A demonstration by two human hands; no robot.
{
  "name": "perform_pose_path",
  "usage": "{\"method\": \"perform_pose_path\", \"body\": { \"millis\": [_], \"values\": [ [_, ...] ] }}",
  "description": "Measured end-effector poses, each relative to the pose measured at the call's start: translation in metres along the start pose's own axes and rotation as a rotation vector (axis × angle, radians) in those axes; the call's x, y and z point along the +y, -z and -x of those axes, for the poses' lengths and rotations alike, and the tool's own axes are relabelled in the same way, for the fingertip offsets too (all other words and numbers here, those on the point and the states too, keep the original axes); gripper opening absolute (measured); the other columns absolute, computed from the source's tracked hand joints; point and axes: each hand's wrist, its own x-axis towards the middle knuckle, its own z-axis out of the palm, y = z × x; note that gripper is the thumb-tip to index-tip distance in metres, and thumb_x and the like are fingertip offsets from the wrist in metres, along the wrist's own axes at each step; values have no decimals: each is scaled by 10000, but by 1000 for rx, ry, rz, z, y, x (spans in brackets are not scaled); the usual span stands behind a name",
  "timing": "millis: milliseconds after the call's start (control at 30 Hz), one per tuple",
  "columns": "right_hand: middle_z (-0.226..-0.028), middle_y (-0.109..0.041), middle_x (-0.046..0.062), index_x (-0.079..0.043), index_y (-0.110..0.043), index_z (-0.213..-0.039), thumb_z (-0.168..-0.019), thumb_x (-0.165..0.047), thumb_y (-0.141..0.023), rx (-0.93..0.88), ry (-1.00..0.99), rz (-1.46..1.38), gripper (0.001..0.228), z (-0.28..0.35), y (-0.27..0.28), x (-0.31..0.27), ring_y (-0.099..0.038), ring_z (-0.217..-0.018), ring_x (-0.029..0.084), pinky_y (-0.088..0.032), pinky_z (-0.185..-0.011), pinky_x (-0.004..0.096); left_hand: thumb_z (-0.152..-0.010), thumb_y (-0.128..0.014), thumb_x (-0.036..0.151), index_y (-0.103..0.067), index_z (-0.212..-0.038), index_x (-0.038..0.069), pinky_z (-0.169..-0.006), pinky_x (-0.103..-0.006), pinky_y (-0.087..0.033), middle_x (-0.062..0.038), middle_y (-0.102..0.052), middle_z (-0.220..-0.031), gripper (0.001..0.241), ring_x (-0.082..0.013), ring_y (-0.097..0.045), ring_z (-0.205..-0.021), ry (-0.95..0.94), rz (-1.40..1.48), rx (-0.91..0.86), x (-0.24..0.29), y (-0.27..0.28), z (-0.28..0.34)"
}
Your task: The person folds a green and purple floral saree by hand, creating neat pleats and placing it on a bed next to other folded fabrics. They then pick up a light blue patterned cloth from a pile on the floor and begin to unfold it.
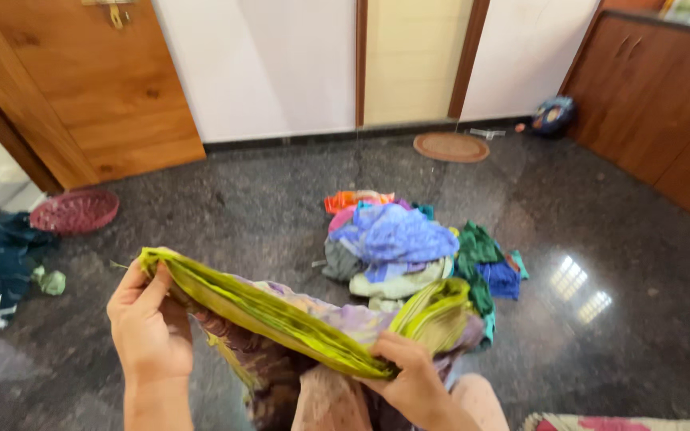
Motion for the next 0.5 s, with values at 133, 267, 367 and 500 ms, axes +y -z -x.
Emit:
{"method": "perform_pose_path", "body": {
  "millis": [133, 267, 367, 500],
  "values": [
    [-830, -633, 86, -36, -679, -919, -683, -49, -881, 8, -84, -65, 311, 52, -34, -5, -681, -750, 261, -542, -639, 335, -1082, -533, 55, -631, -1088, 31, -1065, -349, -500, -64, -658, -1038, 101, -168, -636, -980, -80, 179, 48, -9, 31, 47],
    [-977, -666, 108, -69, -666, -991, -617, -13, -788, 23, 109, 100, 398, 103, -63, -7, -696, -893, 335, -575, -742, 390, -1081, -554, 122, -596, -1043, 47, -1156, -384, -458, -70, -616, -990, 94, -188, -597, -994, -248, 227, 20, -19, 55, 75],
    [-984, -678, 147, -54, -624, -997, -699, -77, -829, -322, 82, 60, 363, 139, -80, -10, -690, -941, 371, -543, -709, 445, -1099, -576, 127, -587, -1061, 55, -1126, -356, -431, -58, -594, -984, 82, -171, -549, -963, -303, 262, 7, -16, 76, 82],
    [-922, -718, 144, -87, -664, -1045, -674, -52, -750, -455, -82, 83, 383, 123, -80, -8, -696, -876, 376, -547, -734, 463, -1121, -587, 123, -588, -1094, 61, -1097, -335, -424, -44, -591, -991, 68, -163, -533, -951, -279, 333, 32, -10, 86, 82]
  ]
}}
